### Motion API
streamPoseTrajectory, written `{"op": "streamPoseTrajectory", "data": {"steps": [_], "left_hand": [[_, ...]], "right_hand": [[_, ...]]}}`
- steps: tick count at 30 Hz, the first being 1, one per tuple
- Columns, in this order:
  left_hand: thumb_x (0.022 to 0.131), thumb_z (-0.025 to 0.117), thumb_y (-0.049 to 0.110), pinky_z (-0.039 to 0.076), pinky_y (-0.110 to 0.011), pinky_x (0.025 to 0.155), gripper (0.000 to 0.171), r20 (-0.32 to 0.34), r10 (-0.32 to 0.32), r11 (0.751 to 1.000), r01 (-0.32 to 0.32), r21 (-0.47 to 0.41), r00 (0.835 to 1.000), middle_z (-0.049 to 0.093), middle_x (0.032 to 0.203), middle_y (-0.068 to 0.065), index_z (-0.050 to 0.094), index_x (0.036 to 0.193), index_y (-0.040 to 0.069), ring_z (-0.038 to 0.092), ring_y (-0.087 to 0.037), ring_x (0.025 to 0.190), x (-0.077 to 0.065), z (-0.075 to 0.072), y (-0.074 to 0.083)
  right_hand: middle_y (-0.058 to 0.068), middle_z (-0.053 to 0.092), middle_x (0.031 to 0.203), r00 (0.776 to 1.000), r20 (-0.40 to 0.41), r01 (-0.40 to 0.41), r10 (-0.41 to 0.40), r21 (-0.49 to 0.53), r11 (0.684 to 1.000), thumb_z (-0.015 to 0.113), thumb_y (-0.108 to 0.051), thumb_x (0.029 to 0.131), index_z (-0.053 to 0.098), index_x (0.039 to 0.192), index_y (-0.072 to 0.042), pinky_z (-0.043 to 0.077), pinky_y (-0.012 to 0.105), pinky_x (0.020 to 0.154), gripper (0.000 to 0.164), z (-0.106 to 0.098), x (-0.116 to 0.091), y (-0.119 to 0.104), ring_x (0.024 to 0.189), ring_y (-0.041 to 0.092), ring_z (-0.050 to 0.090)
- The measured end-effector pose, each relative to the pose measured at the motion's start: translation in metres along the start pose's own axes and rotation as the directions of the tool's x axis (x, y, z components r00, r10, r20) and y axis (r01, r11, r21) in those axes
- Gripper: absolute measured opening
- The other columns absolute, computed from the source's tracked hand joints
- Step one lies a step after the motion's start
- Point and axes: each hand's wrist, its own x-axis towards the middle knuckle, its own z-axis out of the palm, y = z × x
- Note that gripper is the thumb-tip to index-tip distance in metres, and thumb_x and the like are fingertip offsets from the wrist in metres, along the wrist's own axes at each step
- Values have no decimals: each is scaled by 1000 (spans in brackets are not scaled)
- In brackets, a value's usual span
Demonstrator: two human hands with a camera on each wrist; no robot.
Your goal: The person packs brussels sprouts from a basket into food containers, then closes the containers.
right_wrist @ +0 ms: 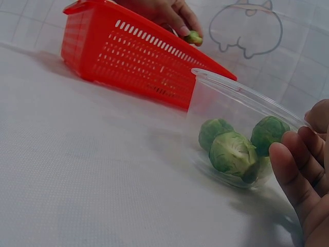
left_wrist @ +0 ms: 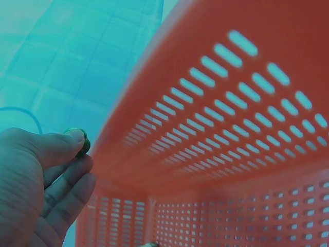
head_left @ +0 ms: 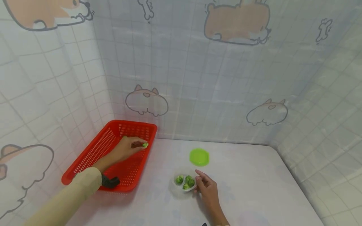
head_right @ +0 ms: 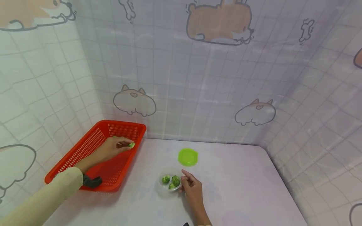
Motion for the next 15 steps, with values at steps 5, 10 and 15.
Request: {"op": "streamPoseTrajectory", "data": {"steps": [5, 10, 15], "left_hand": [[93, 74, 25, 57, -42, 93, 31, -3, 11, 1000, -11, -4, 1000, 71, 118, 5, 71, 124, 25, 66, -17, 109, 1, 4, 11], [93, 74, 18, 57, -39, 93, 30, 14, 57, 997, -56, -60, 998, 72, 114, 8, 72, 122, 21, 67, -15, 107, 2, 9, 25], [91, 76, 13, 58, -33, 90, 27, 22, 104, 991, -102, -82, 994, 73, 106, 10, 73, 117, 21, 68, -11, 99, 4, 16, 40]], "right_hand": [[15, 68, 92, 1000, -5, -6, 6, -1, 1000, 67, -27, 98, 67, 130, -13, 58, 29, 61, 35, 0, 0, -1, 65, 18, 65], [15, 68, 93, 1000, -6, 3, -3, 0, 1000, 67, -27, 98, 67, 131, -11, 59, 30, 61, 36, 0, 0, -2, 65, 18, 66], [16, 67, 93, 1000, 2, 8, -8, -7, 1000, 66, -30, 99, 64, 133, -7, 59, 29, 61, 41, -1, 0, -4, 65, 17, 66]]}}
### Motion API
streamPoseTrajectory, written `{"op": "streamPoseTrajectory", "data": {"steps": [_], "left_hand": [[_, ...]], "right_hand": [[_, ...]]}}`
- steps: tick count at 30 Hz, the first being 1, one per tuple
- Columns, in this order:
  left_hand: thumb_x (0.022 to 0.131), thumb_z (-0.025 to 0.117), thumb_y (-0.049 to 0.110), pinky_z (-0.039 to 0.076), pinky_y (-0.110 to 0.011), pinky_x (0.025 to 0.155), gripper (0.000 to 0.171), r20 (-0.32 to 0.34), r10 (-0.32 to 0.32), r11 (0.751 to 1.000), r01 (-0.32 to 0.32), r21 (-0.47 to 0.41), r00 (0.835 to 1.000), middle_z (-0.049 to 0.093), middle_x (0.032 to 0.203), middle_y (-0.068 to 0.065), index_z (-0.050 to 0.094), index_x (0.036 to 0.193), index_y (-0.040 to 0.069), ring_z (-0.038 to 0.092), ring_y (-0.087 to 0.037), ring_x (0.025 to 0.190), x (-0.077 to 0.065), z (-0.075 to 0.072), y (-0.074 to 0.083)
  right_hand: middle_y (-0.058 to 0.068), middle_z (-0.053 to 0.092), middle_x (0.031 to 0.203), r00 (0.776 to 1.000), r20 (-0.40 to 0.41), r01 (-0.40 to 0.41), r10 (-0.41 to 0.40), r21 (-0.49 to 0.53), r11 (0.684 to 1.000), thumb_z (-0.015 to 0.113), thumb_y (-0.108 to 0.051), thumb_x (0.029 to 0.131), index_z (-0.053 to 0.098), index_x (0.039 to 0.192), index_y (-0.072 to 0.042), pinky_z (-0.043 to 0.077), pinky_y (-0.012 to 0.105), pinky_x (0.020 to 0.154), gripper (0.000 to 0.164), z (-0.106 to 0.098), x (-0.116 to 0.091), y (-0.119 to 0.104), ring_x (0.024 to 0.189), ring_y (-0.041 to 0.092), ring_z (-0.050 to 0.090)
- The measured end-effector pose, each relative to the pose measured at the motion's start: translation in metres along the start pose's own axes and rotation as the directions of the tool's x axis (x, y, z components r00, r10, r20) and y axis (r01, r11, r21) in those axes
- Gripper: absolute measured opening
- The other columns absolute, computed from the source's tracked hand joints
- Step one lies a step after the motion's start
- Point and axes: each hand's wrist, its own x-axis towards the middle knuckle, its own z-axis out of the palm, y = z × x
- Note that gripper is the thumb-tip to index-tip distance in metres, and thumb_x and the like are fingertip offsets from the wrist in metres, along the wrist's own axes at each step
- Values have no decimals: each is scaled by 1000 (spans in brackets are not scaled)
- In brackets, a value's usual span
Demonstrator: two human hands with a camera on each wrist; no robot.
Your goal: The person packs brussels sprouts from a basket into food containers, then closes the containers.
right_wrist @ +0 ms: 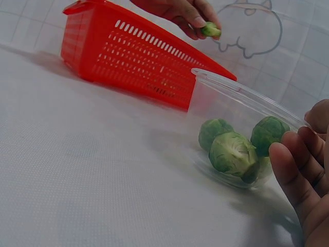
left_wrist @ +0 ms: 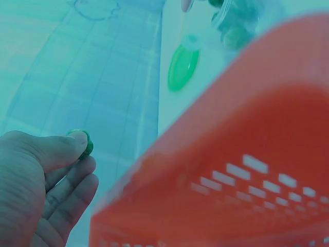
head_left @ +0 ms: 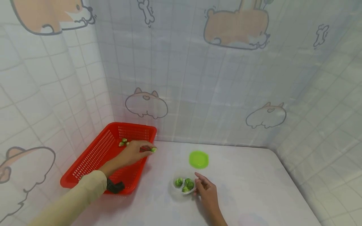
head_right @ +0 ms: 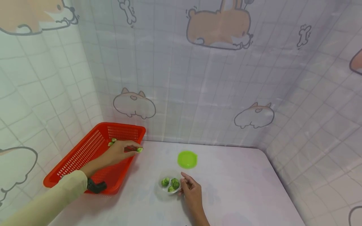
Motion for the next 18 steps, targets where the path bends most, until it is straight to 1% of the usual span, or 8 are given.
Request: {"op": "streamPoseTrajectory", "data": {"steps": [2, 7, 11, 13, 15, 18], "left_hand": [[91, 76, 12, 58, -31, 89, 27, 6, 12, 1000, -12, -6, 1000, 73, 105, 10, 74, 116, 21, 68, -11, 97, 1, 4, 5], [90, 76, 11, 58, -31, 88, 26, 53, 77, 996, -75, -49, 996, 74, 105, 6, 74, 116, 17, 69, -13, 97, 4, 17, 17], [91, 76, 13, 58, -31, 89, 26, 105, 147, 988, -140, -64, 984, 74, 108, 6, 73, 117, 16, 69, -10, 97, 8, 30, 26], [91, 76, 14, 57, -29, 89, 27, 128, 167, 985, -161, -58, 978, 73, 108, 8, 73, 118, 17, 68, -9, 97, 10, 37, 30], [91, 76, 15, 57, -28, 89, 27, 152, 178, 984, -171, -55, 972, 73, 108, 9, 73, 118, 17, 68, -7, 97, 11, 44, 35], [91, 76, 14, 57, -26, 89, 27, 178, 174, 984, -166, -57, 968, 73, 108, 11, 73, 118, 19, 68, -7, 97, 13, 54, 42]], "right_hand": [[16, 67, 93, 1000, 5, 4, -4, 10, 1000, 66, -31, 99, 64, 134, -6, 59, 30, 61, 43, 0, 0, 1, 64, 16, 65], [17, 67, 94, 1000, 9, 4, -4, 35, 999, 67, -28, 98, 63, 135, -6, 59, 31, 61, 43, 1, 0, 1, 64, 15, 65], [16, 67, 93, 1000, 6, 24, -24, 28, 999, 67, -25, 99, 62, 134, -3, 59, 31, 60, 42, 1, 0, 2, 64, 15, 65], [16, 67, 92, 1000, 7, 30, -30, 31, 999, 67, -25, 99, 62, 134, -3, 59, 32, 59, 42, 1, 1, 3, 63, 15, 65], [16, 67, 92, 1000, 10, 21, -22, 39, 999, 67, -26, 98, 63, 134, -3, 59, 32, 59, 42, 0, 0, 3, 63, 16, 65], [16, 67, 93, 1000, 12, -2, 2, 48, 999, 68, -27, 98, 63, 134, -6, 59, 31, 60, 42, 0, 1, 2, 64, 16, 65]]}}
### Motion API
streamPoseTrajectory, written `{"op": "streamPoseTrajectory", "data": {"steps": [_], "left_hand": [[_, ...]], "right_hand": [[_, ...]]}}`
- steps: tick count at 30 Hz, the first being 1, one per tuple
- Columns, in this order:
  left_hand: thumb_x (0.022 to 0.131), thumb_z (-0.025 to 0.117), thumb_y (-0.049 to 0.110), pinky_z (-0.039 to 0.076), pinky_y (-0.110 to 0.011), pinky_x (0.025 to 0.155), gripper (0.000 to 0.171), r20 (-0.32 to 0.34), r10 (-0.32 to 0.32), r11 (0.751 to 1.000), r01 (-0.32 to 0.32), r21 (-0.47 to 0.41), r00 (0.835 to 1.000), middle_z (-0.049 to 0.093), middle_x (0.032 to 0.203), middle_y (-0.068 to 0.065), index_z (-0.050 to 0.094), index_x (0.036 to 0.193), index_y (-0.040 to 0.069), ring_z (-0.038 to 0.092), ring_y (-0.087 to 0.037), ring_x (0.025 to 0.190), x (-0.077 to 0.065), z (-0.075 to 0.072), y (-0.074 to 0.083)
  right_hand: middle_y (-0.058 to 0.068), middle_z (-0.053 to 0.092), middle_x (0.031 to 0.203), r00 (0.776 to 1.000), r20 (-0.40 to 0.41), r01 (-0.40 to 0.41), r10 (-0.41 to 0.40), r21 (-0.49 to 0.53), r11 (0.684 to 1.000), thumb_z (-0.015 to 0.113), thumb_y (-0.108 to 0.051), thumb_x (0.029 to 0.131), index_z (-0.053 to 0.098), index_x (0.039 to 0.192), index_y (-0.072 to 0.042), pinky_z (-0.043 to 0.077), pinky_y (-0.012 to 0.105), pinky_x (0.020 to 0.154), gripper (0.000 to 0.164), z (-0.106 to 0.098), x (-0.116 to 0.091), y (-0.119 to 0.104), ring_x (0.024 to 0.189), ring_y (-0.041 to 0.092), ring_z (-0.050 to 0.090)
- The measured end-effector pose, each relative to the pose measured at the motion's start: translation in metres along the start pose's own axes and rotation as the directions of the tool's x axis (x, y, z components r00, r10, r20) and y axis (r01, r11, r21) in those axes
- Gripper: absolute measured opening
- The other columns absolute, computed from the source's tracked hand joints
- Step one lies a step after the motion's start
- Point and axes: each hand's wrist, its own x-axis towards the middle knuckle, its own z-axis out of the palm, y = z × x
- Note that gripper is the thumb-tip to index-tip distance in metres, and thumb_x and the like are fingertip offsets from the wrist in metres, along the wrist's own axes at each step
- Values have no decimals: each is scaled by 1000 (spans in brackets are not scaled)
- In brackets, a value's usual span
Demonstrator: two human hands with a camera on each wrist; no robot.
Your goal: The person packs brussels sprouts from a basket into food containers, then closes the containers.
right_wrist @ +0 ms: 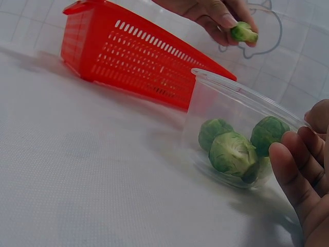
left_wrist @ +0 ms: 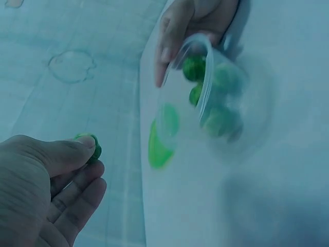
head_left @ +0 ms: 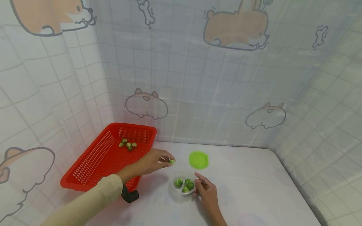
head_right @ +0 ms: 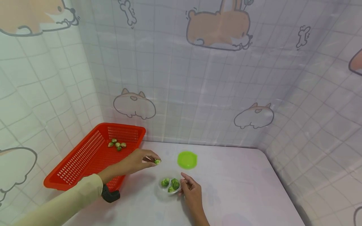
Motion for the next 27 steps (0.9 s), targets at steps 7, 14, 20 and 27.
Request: {"op": "streamPoseTrajectory", "data": {"steps": [7, 14, 20, 27], "left_hand": [[90, 76, 8, 57, -27, 88, 26, 32, 30, 999, -29, -27, 999, 74, 107, 6, 74, 116, 13, 69, -8, 96, 8, 22, 8], [90, 76, 9, 55, -22, 87, 27, 89, -15, 1000, 16, -10, 996, 74, 107, 9, 75, 116, 15, 67, -5, 98, 15, 42, 13], [90, 76, 8, 55, -19, 86, 27, 134, -11, 1000, 11, -2, 991, 74, 109, 8, 75, 116, 15, 68, -3, 95, 23, 59, 15], [90, 75, 4, 57, -24, 85, 25, 147, 27, 1000, -28, 6, 989, 75, 109, 2, 75, 115, 10, 68, -6, 93, 25, 68, 16]], "right_hand": [[14, 67, 92, 1000, -8, -12, 12, -6, 1000, 67, -24, 98, 64, 133, -7, 59, 32, 60, 39, 2, 0, -1, 64, 17, 64], [15, 67, 93, 1000, -12, -2, 1, -13, 1000, 66, -24, 99, 64, 134, -6, 59, 31, 60, 39, 2, -2, 0, 64, 15, 64], [16, 66, 89, 1000, -15, 22, -22, -14, 1000, 66, -26, 99, 63, 134, -4, 59, 31, 59, 41, 2, -4, 1, 63, 15, 64], [12, 66, 86, 1000, -15, 12, -12, -28, 1000, 66, -33, 99, 65, 133, -9, 59, 31, 60, 42, 3, -2, 3, 64, 16, 65]]}}
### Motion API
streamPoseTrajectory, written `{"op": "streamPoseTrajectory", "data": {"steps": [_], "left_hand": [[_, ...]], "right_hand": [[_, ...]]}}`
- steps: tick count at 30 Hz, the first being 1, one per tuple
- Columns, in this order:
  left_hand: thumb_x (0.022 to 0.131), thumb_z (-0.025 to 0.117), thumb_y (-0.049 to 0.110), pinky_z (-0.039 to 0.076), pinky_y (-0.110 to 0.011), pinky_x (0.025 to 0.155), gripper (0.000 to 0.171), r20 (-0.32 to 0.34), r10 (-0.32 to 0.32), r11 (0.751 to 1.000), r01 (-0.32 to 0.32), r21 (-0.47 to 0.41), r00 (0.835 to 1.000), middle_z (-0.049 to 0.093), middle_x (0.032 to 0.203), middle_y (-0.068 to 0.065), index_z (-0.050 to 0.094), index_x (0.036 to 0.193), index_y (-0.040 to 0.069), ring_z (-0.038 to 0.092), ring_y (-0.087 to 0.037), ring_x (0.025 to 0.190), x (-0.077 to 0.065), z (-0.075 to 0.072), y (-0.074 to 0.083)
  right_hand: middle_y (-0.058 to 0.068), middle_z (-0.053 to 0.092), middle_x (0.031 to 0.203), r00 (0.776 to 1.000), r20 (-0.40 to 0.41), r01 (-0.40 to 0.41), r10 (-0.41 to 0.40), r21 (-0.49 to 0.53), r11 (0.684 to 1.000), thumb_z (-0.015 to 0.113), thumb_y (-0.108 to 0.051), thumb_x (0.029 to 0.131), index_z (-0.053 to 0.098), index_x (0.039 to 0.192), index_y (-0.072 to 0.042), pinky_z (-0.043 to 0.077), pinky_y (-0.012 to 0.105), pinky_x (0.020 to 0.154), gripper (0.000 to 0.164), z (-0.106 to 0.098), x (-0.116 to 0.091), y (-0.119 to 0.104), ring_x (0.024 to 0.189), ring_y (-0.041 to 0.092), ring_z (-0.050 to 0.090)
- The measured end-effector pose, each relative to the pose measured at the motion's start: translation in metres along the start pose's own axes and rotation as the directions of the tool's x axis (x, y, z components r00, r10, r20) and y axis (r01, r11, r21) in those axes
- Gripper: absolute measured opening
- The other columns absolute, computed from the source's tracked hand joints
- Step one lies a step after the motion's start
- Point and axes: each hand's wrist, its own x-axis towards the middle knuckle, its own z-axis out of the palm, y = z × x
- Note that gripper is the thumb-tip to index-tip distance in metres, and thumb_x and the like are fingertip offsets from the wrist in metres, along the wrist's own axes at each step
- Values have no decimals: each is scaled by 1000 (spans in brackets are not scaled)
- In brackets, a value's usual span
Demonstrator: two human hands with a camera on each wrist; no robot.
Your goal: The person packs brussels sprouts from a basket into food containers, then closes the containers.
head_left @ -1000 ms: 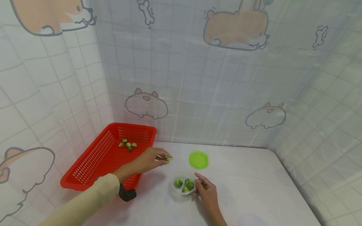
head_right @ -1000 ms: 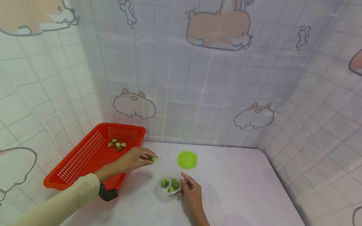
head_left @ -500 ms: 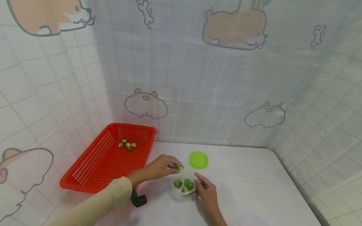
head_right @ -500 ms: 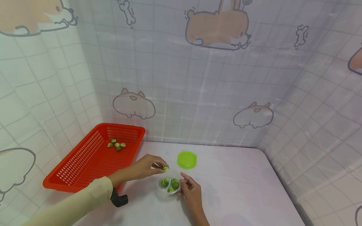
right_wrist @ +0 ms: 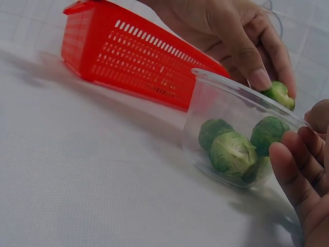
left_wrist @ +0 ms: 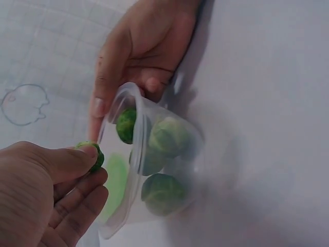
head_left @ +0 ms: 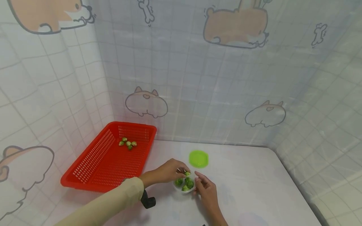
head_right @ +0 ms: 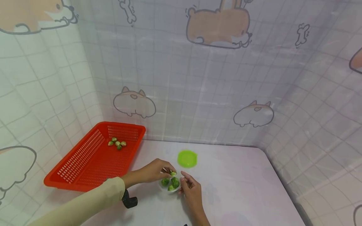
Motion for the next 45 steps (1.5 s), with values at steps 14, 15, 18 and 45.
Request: {"op": "streamPoseTrajectory", "data": {"steps": [14, 15, 18, 45], "left_hand": [[90, 76, 8, 56, -20, 83, 24, 48, -69, 995, 66, 78, 996, 73, 106, 10, 75, 113, 16, 65, 2, 90, 7, 12, -3], [90, 76, 8, 55, -19, 83, 24, 48, -70, 995, 66, 79, 996, 74, 106, 10, 75, 113, 16, 65, 2, 90, 7, 13, -2], [89, 76, 8, 55, -19, 81, 25, 48, -78, 994, 74, 81, 996, 74, 105, 10, 76, 113, 17, 64, 2, 89, 7, 15, -1], [92, 75, 12, 56, -22, 85, 24, -28, -74, 992, 76, 104, 997, 74, 110, 5, 74, 116, 11, 68, -4, 97, 4, 16, -1]], "right_hand": [[9, 66, 84, 1000, 11, 10, -10, 2, 1000, 65, -29, 100, 64, 134, -7, 59, 30, 59, 41, 0, 0, -3, 63, 16, 65], [9, 67, 83, 1000, 11, 8, -8, 2, 1000, 65, -29, 100, 63, 134, -6, 59, 30, 59, 41, 0, 0, -3, 62, 15, 65], [10, 66, 82, 1000, 14, -7, 7, 14, 1000, 65, -27, 100, 63, 135, -6, 58, 29, 59, 41, 0, -1, -4, 62, 16, 65], [12, 66, 83, 1000, 10, -3, 3, 15, 1000, 66, -31, 99, 65, 133, -12, 59, 31, 62, 38, 0, -1, -3, 62, 17, 65]]}}
